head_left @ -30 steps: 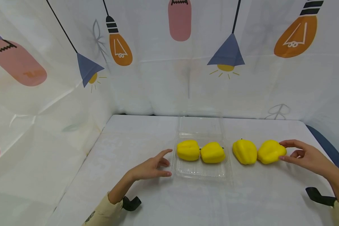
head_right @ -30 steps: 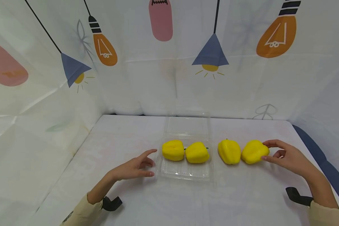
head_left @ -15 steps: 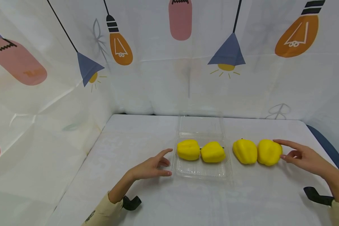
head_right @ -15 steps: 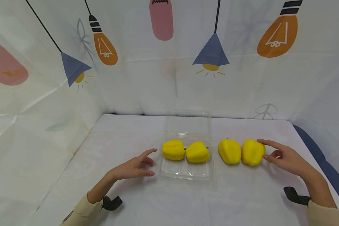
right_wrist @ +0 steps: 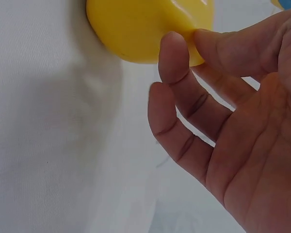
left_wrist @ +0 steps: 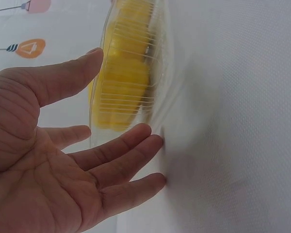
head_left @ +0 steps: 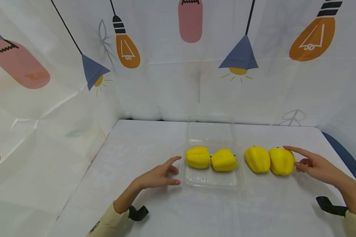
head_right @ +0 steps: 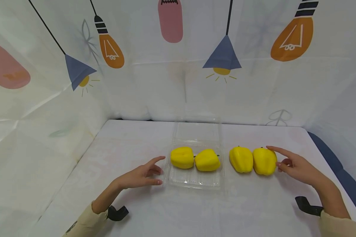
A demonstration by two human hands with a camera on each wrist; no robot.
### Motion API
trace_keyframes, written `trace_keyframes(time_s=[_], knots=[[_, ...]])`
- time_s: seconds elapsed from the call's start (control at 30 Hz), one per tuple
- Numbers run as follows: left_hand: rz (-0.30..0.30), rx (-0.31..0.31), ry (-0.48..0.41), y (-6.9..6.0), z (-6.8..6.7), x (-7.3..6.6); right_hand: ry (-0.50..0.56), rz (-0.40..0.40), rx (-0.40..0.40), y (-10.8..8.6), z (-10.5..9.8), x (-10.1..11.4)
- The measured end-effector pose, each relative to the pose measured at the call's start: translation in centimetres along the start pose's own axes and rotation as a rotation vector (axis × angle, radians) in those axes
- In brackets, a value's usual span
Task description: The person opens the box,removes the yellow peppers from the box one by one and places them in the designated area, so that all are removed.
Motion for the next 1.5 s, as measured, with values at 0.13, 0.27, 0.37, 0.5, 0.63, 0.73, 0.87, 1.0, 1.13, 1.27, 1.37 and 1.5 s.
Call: trace_keyframes(time_s=[0.13, 0.27, 0.37, 0.5, 0.63, 0.73, 0.87, 1.0, 1.13, 1.27, 1.37, 1.5], knots=[[-0.002, 0.002, -0.003, 0.0, 0.0, 0.0, 0.001, -0.013, -0.010, 0.0, -0.2, 0.2], [-0.006, 0.004, -0.006, 0.0, 0.0, 0.0, -0.012, -0.019, -0.032, 0.0, -0.4, 0.4], [-0.008, 0.006, -0.007, 0.0, 0.0, 0.1, -0.044, -0.018, -0.060, 0.1, -0.7, 0.8], [-0.008, 0.008, -0.006, 0.1, 0.0, 0.1, -0.089, 0.000, -0.111, 0.2, -1.2, 1.3], [-0.004, 0.009, -0.004, 0.1, 0.0, 0.0, -0.103, 0.035, -0.156, 0.3, -1.5, 1.7], [-0.004, 0.010, -0.008, 0.0, 0.0, -0.1, -0.118, 0.045, -0.177, 0.4, -1.6, 2.2], [-0.008, 0.008, -0.012, 0.0, 0.0, -0.1, -0.140, 0.030, -0.216, 0.7, -1.8, 3.2], [-0.011, 0.007, -0.012, 0.0, 0.0, 0.0, -0.152, 0.014, -0.247, 0.9, -1.7, 4.1], [-0.011, 0.005, -0.012, 0.0, 0.0, 0.0, -0.169, 0.016, -0.254, 1.3, -1.3, 4.6], [-0.009, 0.005, -0.011, 0.0, 0.0, 0.0, -0.170, 0.019, -0.261, 1.6, -1.0, 5.0], [-0.008, 0.007, -0.009, 0.0, 0.0, 0.0, -0.172, 0.013, -0.277, 1.7, -0.9, 5.5], [-0.008, 0.007, -0.002, 0.1, 0.0, 0.0, -0.180, 0.010, -0.284, 2.1, -0.7, 6.3]])
Point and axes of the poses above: each hand's wrist, its own y-axis towards the middle knuckle, its own z-axis out of the palm, x = y × z, the point moved 7 cm from there along y, towards the middle knuckle, and after that the axes turned 7 degrees about -z, right-handed, at the moved point
